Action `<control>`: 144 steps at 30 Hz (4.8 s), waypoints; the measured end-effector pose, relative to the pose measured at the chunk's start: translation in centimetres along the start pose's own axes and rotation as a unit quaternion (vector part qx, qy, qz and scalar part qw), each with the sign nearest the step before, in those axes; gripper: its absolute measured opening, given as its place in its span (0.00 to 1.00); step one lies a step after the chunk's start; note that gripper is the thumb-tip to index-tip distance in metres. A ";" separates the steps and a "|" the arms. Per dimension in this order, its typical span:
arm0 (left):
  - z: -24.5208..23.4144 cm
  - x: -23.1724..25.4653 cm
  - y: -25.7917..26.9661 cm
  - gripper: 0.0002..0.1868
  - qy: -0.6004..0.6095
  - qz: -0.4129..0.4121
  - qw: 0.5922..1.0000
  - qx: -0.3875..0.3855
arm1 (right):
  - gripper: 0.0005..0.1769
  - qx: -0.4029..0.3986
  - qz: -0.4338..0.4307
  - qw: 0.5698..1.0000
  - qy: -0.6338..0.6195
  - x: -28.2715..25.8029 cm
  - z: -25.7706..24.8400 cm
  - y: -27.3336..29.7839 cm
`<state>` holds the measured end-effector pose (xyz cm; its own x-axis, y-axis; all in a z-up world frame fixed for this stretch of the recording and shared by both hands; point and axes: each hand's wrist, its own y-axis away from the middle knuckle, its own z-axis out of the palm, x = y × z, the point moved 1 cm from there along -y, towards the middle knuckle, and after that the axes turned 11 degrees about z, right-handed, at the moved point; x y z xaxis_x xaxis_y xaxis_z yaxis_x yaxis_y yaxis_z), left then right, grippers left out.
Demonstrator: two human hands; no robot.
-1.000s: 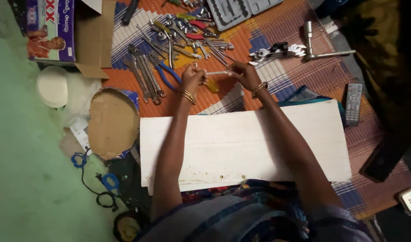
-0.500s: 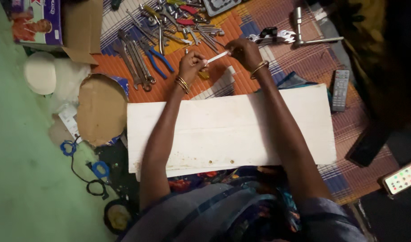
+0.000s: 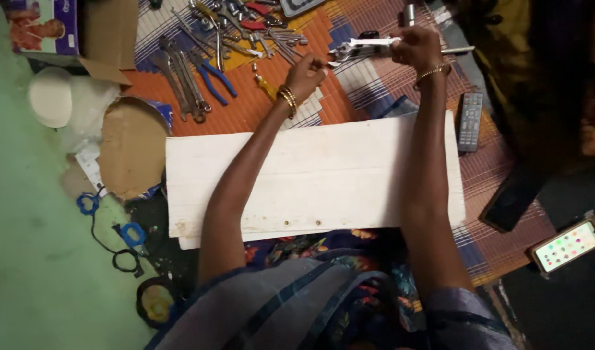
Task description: The person assembles a door lock mechanism on a white wooden board. They use a wrench to tighten components and handle various tools and parts on a mat.
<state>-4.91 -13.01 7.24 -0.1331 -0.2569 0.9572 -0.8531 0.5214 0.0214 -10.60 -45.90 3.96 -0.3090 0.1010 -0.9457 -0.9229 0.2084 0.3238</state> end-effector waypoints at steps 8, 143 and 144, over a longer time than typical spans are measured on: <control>5.5 -7.7 -7.1 0.26 -0.151 0.147 0.977 0.022 | 0.08 0.102 0.011 0.995 0.019 6.1 1.2 -2.5; 9.4 -10.4 -10.3 0.17 -0.088 0.226 0.968 0.072 | 0.17 0.215 -0.203 0.866 0.404 7.2 3.3 -5.3; 9.5 -10.4 -10.3 0.17 -0.090 0.219 0.969 0.071 | 0.18 0.214 -0.201 0.865 0.408 7.2 3.3 -5.4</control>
<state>0.45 -23.39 -5.68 -0.5721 -0.1805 0.8001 -0.7545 0.4983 -0.4271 -7.09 -43.13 -4.54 -0.2036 -0.7464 -0.6336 -0.8775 0.4262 -0.2201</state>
